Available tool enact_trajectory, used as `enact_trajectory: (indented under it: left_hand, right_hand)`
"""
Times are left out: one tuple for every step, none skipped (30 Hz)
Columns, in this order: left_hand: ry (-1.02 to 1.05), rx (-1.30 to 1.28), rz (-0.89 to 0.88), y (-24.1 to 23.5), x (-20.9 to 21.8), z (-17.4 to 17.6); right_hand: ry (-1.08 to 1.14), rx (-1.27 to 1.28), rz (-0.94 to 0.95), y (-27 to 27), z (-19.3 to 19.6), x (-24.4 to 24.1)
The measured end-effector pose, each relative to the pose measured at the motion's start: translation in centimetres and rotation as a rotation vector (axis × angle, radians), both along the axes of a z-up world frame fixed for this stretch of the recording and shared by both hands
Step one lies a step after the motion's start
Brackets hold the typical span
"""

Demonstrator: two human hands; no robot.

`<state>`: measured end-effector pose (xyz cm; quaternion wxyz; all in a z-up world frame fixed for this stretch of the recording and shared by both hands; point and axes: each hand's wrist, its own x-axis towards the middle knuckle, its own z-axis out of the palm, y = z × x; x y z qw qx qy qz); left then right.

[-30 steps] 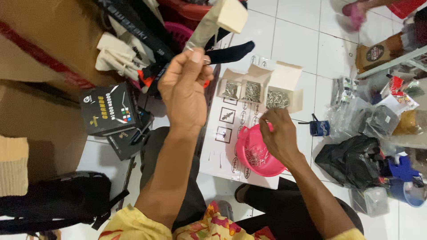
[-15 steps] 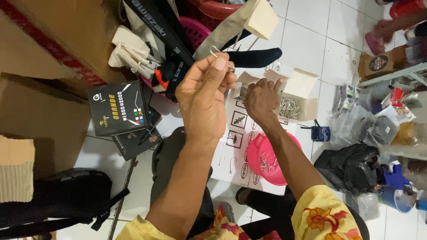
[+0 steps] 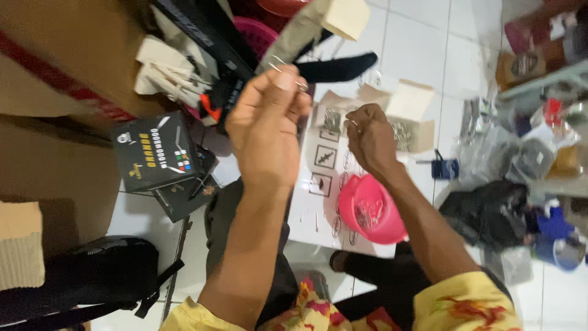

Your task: The person sits on the floor and repeatedly picks up small metal hooks from a pink bowl, bends or twists them by hand, and places them into small cardboard boxes. The workspace includes several open boxes and a pink bowl filled with hooks.

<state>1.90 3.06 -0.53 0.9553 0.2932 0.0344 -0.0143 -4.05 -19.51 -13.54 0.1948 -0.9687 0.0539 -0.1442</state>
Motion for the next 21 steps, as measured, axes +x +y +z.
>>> enact_trajectory:
  left_hand:
    - [0.007, 0.007, -0.024, 0.2, 0.0, 0.3]
    - [-0.006, -0.018, -0.047, 0.3, -0.1, 0.4]
    - [-0.018, -0.045, -0.07, 0.3, -0.2, 0.6]
    - [-0.005, -0.035, -0.103, 0.1, -0.4, 0.6]
    - [-0.001, 0.001, -0.091, 0.0, -0.6, 0.7]
    - [-0.003, 0.036, -0.072, -0.2, -0.6, 0.9]
    - [0.002, 0.045, -0.098, -0.5, -1.1, 1.3]
    - [-0.009, 0.083, -0.111, -0.7, -1.3, 1.9]
    - [-0.02, 0.121, -0.124, -0.9, -1.6, 2.5]
    - [-0.028, 0.125, -0.136, -1.4, -1.9, 2.5]
    - [-0.01, 0.13, -0.136, -1.9, -2.1, 2.6]
    - [0.009, 0.14, -0.131, -2.1, -2.4, 2.6]
    - [0.0, 0.149, -0.136, -2.5, -2.5, 2.4]
    - [-0.006, 0.167, -0.151, -2.9, -2.7, 2.2]
    - [-0.012, 0.185, -0.167, -3.3, -2.8, 2.0]
    - [-0.014, 0.189, -0.177, -3.6, -3.0, 1.7]
    - [-0.019, 0.196, -0.183, -3.9, -3.1, 1.5]
    - [-0.028, 0.199, -0.181, -4.2, -3.1, 1.3]
    - [-0.034, 0.199, -0.185, -4.4, -3.2, 1.5]
    - [-0.05, 0.221, -0.189, -4.5, -3.5, 1.6]
    - [-0.067, 0.243, -0.194, -4.6, -3.7, 1.6]
  right_hand:
    - [0.007, 0.007, -0.024, 0.3, 2.9, -1.4]
    - [0.054, 0.073, 0.126, 0.6, 5.7, -3.2]
    - [0.095, 0.142, 0.276, 0.7, 8.5, -5.0]
    - [0.102, 0.155, 0.243, -0.5, 7.7, -6.8]
    - [0.265, 0.011, 0.312, -1.7, 6.9, -8.8]
    - [0.424, -0.134, 0.388, -2.9, 6.3, -10.5]
    - [0.429, -0.118, 0.365, -3.5, 3.9, -12.4]
    - [0.626, -0.164, 0.288, -4.2, 1.6, -13.8]
    - [0.822, -0.207, 0.209, -4.8, -0.6, -15.1]
    - [0.815, -0.199, 0.198, -4.6, -1.3, -15.6]
    - [0.892, -0.145, 0.129, -4.3, -2.0, -16.1]
    - [0.966, -0.087, 0.067, -3.9, -2.9, -16.4]
    - [0.958, -0.076, 0.066, -4.0, -3.8, -16.0]
    - [0.894, -0.094, 0.068, -4.1, -4.6, -15.8]
    - [0.831, -0.112, 0.069, -4.1, -5.5, -15.5]
    - [0.83, -0.103, 0.061, -4.0, -6.1, -15.4]
    - [0.804, -0.154, 0.08, -3.8, -6.6, -15.2]
    - [0.773, -0.212, 0.104, -3.9, -7.0, -14.6]
    - [0.768, -0.212, 0.1, -3.8, -7.3, -14.4]
    - [0.71, -0.215, 0.11, -3.5, -7.5, -14.4]
    - [0.653, -0.218, 0.121, -3.2, -7.8, -14.3]
